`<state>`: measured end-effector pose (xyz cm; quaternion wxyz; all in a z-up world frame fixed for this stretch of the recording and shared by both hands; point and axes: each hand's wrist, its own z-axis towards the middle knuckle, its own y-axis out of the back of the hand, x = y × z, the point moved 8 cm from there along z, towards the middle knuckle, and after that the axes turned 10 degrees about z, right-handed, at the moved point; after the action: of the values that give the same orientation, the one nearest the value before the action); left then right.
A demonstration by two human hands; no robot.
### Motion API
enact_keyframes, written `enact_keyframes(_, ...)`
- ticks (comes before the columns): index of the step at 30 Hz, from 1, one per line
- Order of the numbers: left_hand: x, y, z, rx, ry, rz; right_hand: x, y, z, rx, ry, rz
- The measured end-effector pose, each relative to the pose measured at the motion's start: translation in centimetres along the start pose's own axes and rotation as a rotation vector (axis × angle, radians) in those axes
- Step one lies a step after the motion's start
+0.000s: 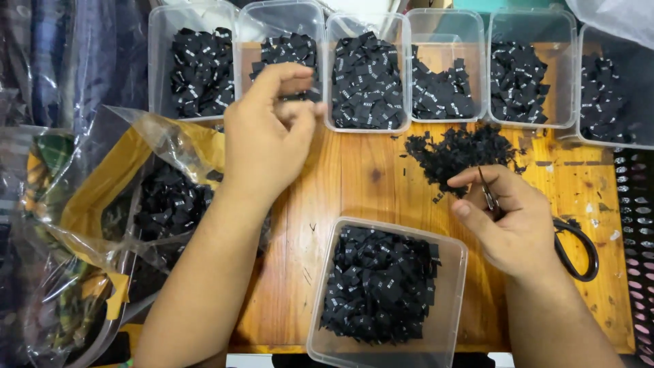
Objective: Trimming excess material from small black garment labels using snips and sorting them into containers.
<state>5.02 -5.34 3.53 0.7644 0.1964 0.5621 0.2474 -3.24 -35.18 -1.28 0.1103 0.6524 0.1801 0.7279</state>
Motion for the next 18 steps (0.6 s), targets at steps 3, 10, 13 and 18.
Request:
enact_keyframes(3,1.8,0.3,0.3,-0.092,-0.141,0.283,-0.1,-0.1,-0.1,-0.007,-0.013,0.000)
enact_keyframes(10,1.2,1.1,-0.5,-0.143,-0.340,0.477,0.3,-0.1,-0.4,0.019,0.040,0.040)
enact_keyframes(13,-5.8,2.9,-2.9,-0.045,-0.499,0.367,-0.8,-1.0,-0.3,0.377,-0.380,-0.350)
enact_keyframes(18,-10.1,1.0,-6.3,0.395,-0.384,0.248,-1.5,-3.5,-0.2,0.661,-0.487,-0.528)
